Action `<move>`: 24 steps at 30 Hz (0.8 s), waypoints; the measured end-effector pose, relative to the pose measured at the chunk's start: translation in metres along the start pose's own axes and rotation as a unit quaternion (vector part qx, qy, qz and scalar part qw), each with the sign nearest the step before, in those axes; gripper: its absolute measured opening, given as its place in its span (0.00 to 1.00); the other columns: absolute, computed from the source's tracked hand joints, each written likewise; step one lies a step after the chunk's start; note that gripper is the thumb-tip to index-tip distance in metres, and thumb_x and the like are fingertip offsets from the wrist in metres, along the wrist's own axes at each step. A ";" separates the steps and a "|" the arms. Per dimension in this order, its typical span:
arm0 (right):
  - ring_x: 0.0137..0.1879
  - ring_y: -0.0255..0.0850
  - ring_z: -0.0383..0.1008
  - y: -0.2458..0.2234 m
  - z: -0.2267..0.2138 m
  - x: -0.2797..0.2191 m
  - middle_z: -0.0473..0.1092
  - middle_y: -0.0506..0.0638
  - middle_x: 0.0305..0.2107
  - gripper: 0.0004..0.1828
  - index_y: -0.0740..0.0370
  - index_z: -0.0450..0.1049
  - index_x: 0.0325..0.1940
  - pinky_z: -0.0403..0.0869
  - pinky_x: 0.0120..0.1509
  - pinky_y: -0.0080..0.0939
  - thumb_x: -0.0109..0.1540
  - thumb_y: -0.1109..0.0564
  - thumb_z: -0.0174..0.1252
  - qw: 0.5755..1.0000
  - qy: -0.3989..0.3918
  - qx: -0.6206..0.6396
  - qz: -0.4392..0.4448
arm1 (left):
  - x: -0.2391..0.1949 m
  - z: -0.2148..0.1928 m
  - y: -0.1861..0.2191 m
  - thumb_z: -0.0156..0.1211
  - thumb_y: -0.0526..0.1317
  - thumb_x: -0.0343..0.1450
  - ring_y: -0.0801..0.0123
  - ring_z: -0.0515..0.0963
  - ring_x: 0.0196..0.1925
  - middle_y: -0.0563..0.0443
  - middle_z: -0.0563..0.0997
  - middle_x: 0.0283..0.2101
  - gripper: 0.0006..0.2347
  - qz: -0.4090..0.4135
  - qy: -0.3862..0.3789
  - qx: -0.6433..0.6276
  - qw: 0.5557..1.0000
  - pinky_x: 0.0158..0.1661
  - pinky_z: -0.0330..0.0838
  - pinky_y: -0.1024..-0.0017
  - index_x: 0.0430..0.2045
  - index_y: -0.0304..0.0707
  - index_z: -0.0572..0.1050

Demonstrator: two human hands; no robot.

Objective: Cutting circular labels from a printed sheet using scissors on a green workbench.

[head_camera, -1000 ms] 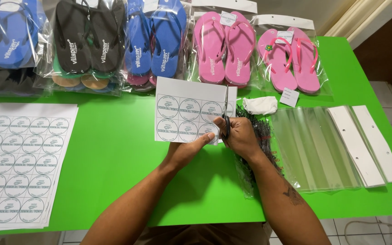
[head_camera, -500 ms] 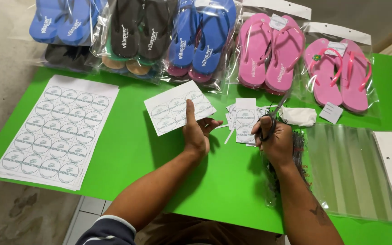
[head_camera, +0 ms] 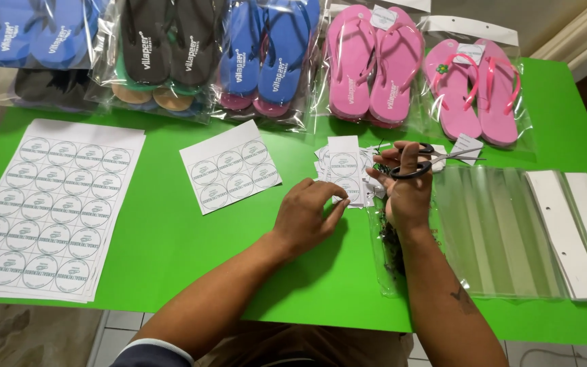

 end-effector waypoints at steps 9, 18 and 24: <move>0.53 0.45 0.73 -0.011 0.015 -0.011 0.67 0.55 0.42 0.27 0.65 0.61 0.57 0.82 0.57 0.46 0.69 0.43 0.62 0.990 -0.068 -0.122 0.021 | -0.003 0.003 0.010 0.63 0.43 0.70 0.60 0.80 0.33 0.49 0.85 0.32 0.09 0.042 -0.054 0.032 0.997 0.41 0.74 0.65 0.41 0.48 0.79; 0.47 0.44 0.80 0.012 0.008 -0.008 0.66 0.58 0.47 0.30 0.68 0.61 0.55 0.82 0.54 0.42 0.57 0.66 0.72 0.989 -0.093 -0.106 -0.041 | -0.004 0.003 0.002 0.62 0.44 0.71 0.57 0.82 0.35 0.46 0.86 0.33 0.09 0.001 -0.077 0.003 0.997 0.44 0.74 0.63 0.43 0.47 0.78; 0.47 0.42 0.80 0.016 0.002 0.000 0.66 0.57 0.49 0.32 0.66 0.61 0.55 0.83 0.53 0.37 0.56 0.66 0.74 0.995 -0.070 -0.052 -0.046 | 0.007 -0.031 0.011 0.64 0.35 0.71 0.54 0.78 0.33 0.28 0.72 0.48 0.24 -0.134 0.030 -0.209 0.968 0.31 0.76 0.62 0.61 0.29 0.62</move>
Point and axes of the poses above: each hand's wrist, its own x-axis towards the middle knuckle, its own z-axis out of the palm, y = z × x, the point moved 6 cm from there along x, towards the middle knuckle
